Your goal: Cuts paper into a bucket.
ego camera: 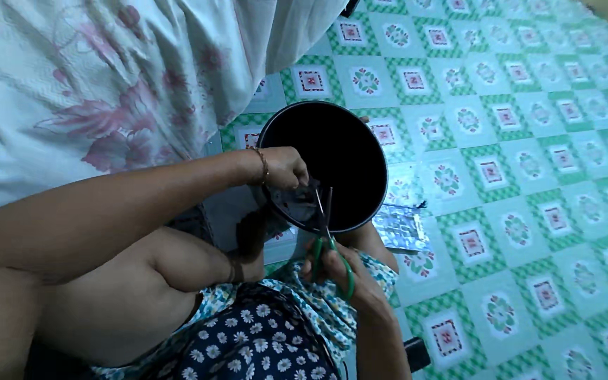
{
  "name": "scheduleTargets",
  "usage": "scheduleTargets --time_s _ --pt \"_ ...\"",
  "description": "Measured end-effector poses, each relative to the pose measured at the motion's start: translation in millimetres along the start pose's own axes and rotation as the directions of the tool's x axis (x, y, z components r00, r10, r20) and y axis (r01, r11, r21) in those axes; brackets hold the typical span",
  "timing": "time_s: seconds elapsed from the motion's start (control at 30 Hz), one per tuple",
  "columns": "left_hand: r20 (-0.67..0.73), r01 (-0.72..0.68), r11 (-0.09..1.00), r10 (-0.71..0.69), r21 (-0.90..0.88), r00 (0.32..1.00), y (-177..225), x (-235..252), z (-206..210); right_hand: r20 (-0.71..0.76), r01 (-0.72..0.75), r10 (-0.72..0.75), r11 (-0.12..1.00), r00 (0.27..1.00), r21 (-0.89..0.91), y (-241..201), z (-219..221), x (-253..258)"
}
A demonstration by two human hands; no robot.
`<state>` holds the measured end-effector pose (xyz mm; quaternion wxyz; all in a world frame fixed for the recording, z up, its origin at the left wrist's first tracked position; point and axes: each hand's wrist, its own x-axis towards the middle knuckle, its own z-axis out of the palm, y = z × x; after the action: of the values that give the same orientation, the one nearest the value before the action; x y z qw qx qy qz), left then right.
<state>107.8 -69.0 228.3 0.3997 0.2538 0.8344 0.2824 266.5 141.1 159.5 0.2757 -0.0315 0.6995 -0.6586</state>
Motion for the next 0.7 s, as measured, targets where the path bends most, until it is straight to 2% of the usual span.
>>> scheduleTargets --time_s 0.1,0.2,0.27,0.33,0.37,0.4,0.43,0.5,0.53,0.6,0.7 --pt "0.049 0.031 0.985 -0.040 0.172 0.998 -0.6 11.1 -1.0 0.023 -0.023 0.023 0.999 0.999 -0.033 4.8 -18.9 -6.1" --pt "0.169 0.013 0.956 -0.065 0.292 0.983 -1.3 25.1 -5.6 0.053 -0.060 0.065 0.994 0.996 -0.096 6.8 -33.1 -10.1" --pt "0.227 0.039 0.916 -0.139 0.398 0.964 3.0 39.4 -10.8 0.138 -0.005 0.013 0.999 0.990 -0.053 14.6 -44.9 -11.9" --pt "0.259 0.032 0.843 -0.200 0.536 0.945 -5.9 66.3 -17.2 0.232 0.102 -0.114 0.993 0.966 0.063 28.3 -58.5 -12.7" --pt "0.234 -0.065 0.812 -0.089 0.579 0.968 -33.0 87.6 -16.4 0.269 0.145 -0.177 0.980 0.947 0.133 36.5 -66.4 -13.2" --pt "0.137 -0.216 0.766 0.167 0.605 0.976 -80.2 118.5 -8.7 0.288 0.178 -0.228 0.966 0.930 0.190 44.8 -75.0 -13.9" --pt "0.145 -0.184 0.736 0.117 0.652 0.982 -99.8 147.0 -6.5 0.296 0.199 -0.271 0.947 0.916 0.251 53.8 -84.1 -14.5" --pt "0.201 -0.040 0.673 -0.164 0.738 0.966 -104.9 186.6 -1.3 0.268 0.203 -0.326 0.894 0.907 0.400 73.8 -101.9 -14.9" --pt "0.209 0.005 0.648 -0.253 0.762 0.945 -104.1 198.1 4.4 0.235 0.206 -0.348 0.857 0.908 0.473 84.1 -109.7 -14.7" --pt "0.222 0.019 0.603 -0.322 0.797 0.921 -104.1 209.9 17.5 0.146 0.204 -0.365 0.762 0.920 0.615 99.1 -118.8 -15.6" --pt "0.275 -0.052 0.586 -0.298 0.808 0.914 -109.4 216.3 37.5 0.131 0.192 -0.399 0.672 0.908 0.715 105.4 -122.7 -15.6"
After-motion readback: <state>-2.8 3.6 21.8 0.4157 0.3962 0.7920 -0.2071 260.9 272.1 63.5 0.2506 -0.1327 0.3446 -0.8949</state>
